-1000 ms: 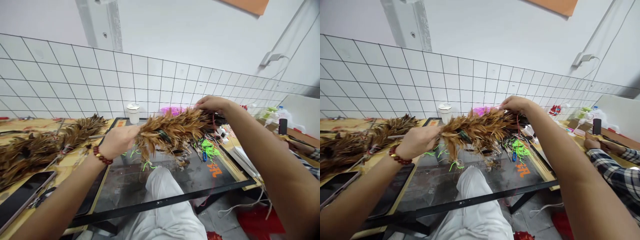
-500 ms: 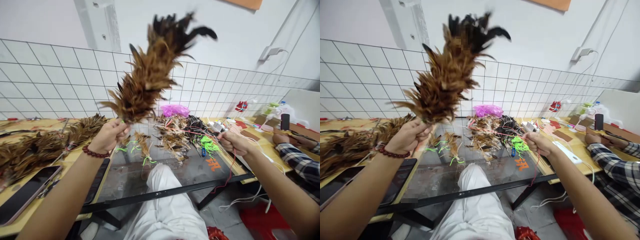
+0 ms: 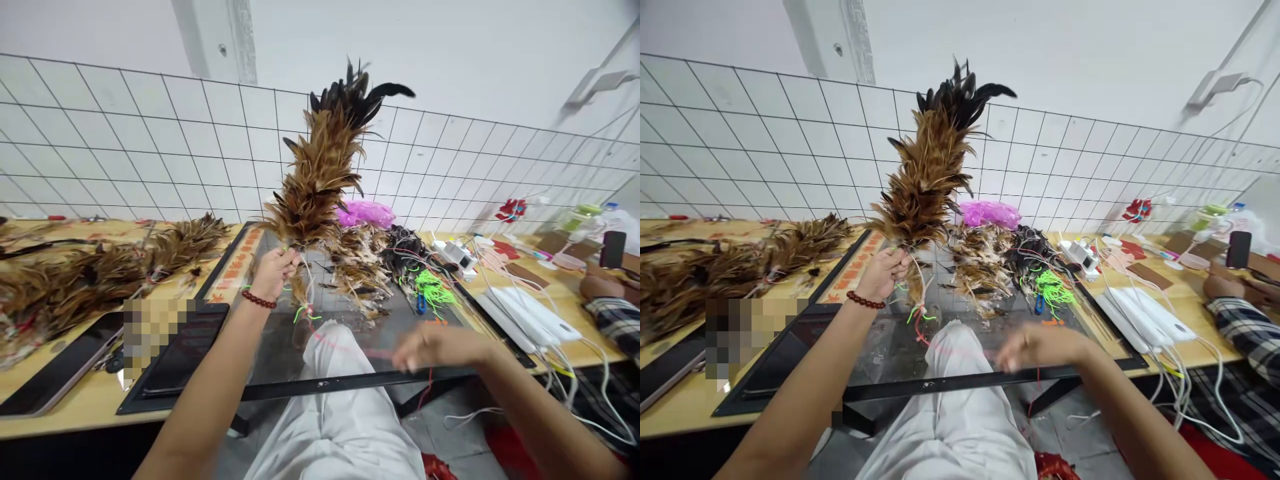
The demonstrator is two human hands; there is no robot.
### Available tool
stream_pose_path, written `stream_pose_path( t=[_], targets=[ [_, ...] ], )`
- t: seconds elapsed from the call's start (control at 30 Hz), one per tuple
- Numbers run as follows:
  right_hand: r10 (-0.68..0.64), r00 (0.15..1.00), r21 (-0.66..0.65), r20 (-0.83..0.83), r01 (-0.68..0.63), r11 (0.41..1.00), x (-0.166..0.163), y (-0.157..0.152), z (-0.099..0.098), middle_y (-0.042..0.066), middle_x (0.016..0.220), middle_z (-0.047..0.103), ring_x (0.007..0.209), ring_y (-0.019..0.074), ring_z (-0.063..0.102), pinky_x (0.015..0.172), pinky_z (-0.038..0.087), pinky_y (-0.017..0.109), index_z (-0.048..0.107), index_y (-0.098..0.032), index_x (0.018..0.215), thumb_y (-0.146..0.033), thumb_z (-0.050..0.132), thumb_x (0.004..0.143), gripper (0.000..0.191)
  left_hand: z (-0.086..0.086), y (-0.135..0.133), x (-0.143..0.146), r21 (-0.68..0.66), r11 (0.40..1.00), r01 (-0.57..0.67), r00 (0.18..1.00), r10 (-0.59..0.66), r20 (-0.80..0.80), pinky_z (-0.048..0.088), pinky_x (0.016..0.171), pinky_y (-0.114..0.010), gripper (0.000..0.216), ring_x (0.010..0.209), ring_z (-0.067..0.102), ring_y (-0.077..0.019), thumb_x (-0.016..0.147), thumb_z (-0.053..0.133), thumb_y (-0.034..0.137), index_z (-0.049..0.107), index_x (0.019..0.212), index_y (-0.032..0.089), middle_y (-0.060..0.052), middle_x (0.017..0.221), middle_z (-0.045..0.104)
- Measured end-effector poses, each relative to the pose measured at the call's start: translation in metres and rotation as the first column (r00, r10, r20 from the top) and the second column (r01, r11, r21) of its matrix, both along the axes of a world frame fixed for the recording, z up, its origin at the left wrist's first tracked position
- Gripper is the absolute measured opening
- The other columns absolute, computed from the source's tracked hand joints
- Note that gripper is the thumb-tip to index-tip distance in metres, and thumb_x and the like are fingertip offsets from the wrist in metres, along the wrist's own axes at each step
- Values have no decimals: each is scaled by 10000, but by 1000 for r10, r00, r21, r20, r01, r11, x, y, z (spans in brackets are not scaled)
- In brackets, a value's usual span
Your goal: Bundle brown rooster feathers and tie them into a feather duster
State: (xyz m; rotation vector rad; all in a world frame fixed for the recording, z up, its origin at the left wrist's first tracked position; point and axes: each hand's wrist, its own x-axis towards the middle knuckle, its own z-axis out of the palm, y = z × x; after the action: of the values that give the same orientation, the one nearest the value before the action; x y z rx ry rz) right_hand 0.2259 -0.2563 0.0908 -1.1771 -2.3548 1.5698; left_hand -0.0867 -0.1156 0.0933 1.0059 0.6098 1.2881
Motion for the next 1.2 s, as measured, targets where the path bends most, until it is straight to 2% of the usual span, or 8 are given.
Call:
stream_pose_path(
  t=[0.1,0.23,0.33,0.43,0.57,0.7,0.93,1.2],
  targets=[
    [-297,954,215,-35,297,930,-19,63,0,83,913,703,834,187,617,769,471,294,715,-122,965,-516,589,783,451,-7,0,7,-22,993,113,989,-111,100,185,356,-104,346,393,236,11,683,745,254,426,625,133,31,569,471],
    [78,953,-151,-292,-127,980,-59,117,-22,140,1062,680,860,196,641,769,493,294,661,-110,1097,-592,722,605,692,-14,-1,-3,-123,973,196,946,-155,286,173,339,-102,297,385,230,4,761,663,185,406,620,139,40,566,416],
    [-61,908,-289,-413,-67,955,-88,136,-37,176,960,696,652,147,635,587,493,258,664,-85,1030,-727,513,711,733,-19,-5,-17,-186,957,221,907,-131,401,187,320,-108,317,372,229,-1,788,624,174,382,586,144,44,542,371],
    [-372,917,-25,-141,372,928,-113,147,-43,117,749,699,498,98,549,485,412,213,683,-101,829,-546,512,815,477,-20,-10,-29,-172,960,219,867,-110,486,202,305,-110,363,355,227,-2,767,646,185,361,545,151,54,501,326],
    [-552,831,495,70,451,743,-136,152,-43,49,631,677,560,115,570,531,375,214,695,-153,685,-326,632,747,194,-17,-13,-45,-55,986,157,812,-98,576,174,283,-111,276,319,163,3,692,716,192,459,597,153,88,441,269],
    [-600,798,580,61,461,672,-147,145,-39,33,676,692,655,142,609,556,370,222,722,-202,750,-419,622,746,238,-13,-12,-57,-11,997,83,806,-60,588,147,274,-124,241,305,122,1,690,725,220,497,643,160,103,422,238],
    [-509,810,554,291,291,780,-175,141,-46,61,627,646,617,188,583,541,373,252,695,-175,672,-496,713,576,336,-8,-15,-39,-78,990,122,901,-77,428,191,320,-108,341,355,198,4,756,672,220,407,557,139,60,492,329],
    [-628,643,256,-439,759,598,-113,132,-21,-11,529,543,440,82,413,441,308,212,612,-163,661,-369,605,699,209,-17,-14,-7,-37,998,54,967,-43,250,180,354,-104,352,390,248,21,649,771,264,451,614,123,15,611,517]
  ],
)
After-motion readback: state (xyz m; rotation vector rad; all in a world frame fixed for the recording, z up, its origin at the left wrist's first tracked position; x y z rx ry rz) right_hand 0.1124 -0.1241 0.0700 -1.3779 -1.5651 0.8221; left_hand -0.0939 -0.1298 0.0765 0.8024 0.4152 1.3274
